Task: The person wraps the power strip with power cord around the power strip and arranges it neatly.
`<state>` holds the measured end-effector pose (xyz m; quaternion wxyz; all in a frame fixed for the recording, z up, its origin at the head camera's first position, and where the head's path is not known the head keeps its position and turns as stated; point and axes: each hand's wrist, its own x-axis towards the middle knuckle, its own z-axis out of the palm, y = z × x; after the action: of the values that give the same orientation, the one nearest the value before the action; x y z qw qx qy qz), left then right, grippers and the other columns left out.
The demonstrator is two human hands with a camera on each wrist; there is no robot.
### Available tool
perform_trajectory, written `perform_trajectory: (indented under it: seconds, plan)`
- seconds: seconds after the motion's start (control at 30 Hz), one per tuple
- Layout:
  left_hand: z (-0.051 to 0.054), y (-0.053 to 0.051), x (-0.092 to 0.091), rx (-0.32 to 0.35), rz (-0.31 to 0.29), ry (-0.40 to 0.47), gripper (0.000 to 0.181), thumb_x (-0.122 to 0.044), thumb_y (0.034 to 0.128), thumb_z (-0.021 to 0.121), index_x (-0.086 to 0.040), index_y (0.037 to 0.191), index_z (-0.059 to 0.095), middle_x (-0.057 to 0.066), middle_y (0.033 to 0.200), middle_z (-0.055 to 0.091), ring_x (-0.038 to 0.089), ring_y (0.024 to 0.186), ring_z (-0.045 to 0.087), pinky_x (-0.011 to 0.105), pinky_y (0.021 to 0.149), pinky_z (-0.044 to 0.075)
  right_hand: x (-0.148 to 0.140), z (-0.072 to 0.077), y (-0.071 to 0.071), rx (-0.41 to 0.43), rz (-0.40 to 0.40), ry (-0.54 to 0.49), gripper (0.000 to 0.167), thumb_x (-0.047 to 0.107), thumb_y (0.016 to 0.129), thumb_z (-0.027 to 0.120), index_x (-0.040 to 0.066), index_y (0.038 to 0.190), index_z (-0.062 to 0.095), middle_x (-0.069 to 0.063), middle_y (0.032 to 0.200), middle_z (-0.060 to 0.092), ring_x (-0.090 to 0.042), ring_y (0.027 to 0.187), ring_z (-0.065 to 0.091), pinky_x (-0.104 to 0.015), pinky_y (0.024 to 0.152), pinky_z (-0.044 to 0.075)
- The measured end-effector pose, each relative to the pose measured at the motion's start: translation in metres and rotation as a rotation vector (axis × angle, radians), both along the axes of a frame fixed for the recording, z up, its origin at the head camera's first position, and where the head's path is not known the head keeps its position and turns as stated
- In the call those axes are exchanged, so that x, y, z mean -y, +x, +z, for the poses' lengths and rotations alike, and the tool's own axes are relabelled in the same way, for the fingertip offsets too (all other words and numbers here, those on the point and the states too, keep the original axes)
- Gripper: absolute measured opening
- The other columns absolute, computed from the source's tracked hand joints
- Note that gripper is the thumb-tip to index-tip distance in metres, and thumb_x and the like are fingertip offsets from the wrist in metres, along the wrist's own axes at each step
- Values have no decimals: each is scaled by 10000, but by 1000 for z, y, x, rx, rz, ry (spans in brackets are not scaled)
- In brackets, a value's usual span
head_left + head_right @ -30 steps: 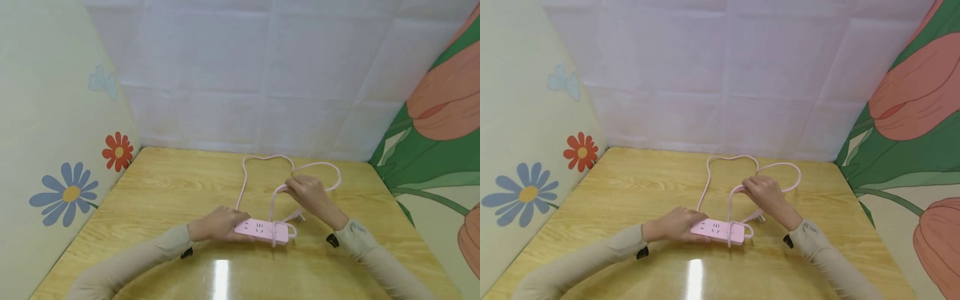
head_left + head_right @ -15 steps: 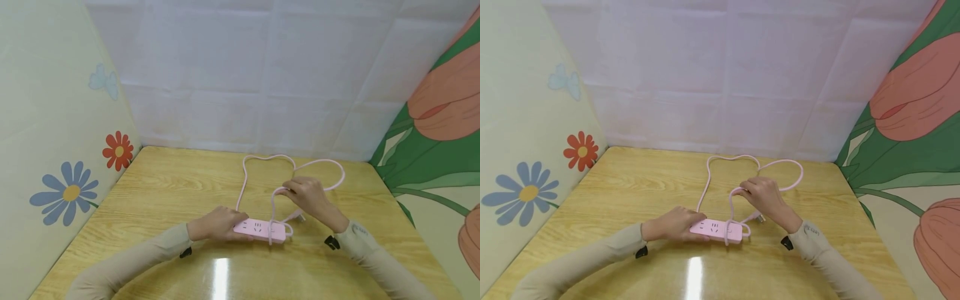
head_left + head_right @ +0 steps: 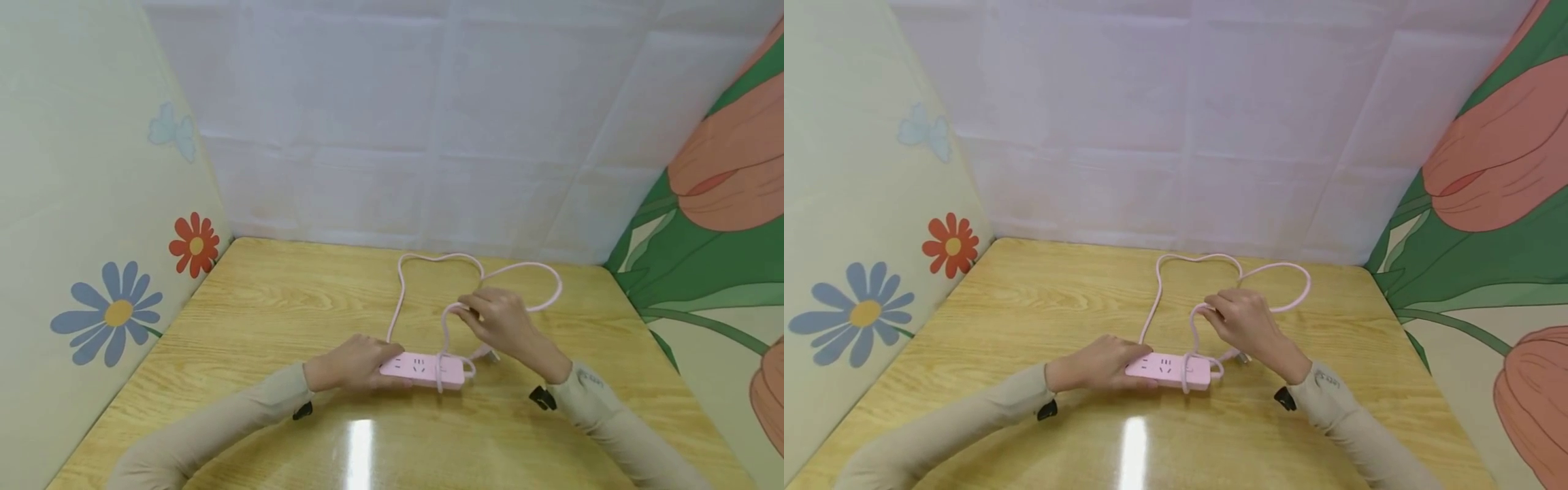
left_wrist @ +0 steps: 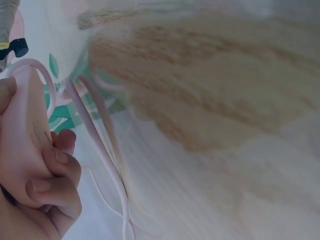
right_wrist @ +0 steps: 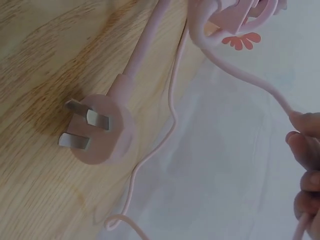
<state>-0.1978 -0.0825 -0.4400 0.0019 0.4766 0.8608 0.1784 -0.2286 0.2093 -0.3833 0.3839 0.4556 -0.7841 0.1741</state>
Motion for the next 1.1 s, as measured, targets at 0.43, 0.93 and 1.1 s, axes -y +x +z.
perform_trajectory:
  seconds: [0.43, 0.93, 1.1]
  plan:
    - [0, -1, -4, -24, -19, -22, 397, -541, 945, 587, -150, 1001, 618, -142, 700, 522, -28, 516, 432, 119, 454, 348, 7, 2, 4, -47, 4, -1, 487, 434, 1003, 554, 52, 777, 753, -31, 649, 669, -131, 483, 568, -278, 440, 488]
    - [-1, -1, -4, -68, 63, -17, 481, -549, 953, 565, -103, 1115, 637, -87, 753, 590, -6, 532, 448, 145, 455, 359, 15, 12, 19, -134, 26, -31, 443, 394, 1012, 561, 72, 755, 723, 10, 604, 612, -105, 454, 507, -255, 405, 433]
    - [1, -2, -5, -140, 134, -13, 546, -533, 944, 587, -56, 1205, 632, -43, 798, 635, 7, 552, 455, 156, 458, 361, 16, 16, 26, -159, 44, -46, 387, 342, 1000, 603, 73, 752, 729, 15, 604, 615, -104, 451, 511, -266, 405, 437]
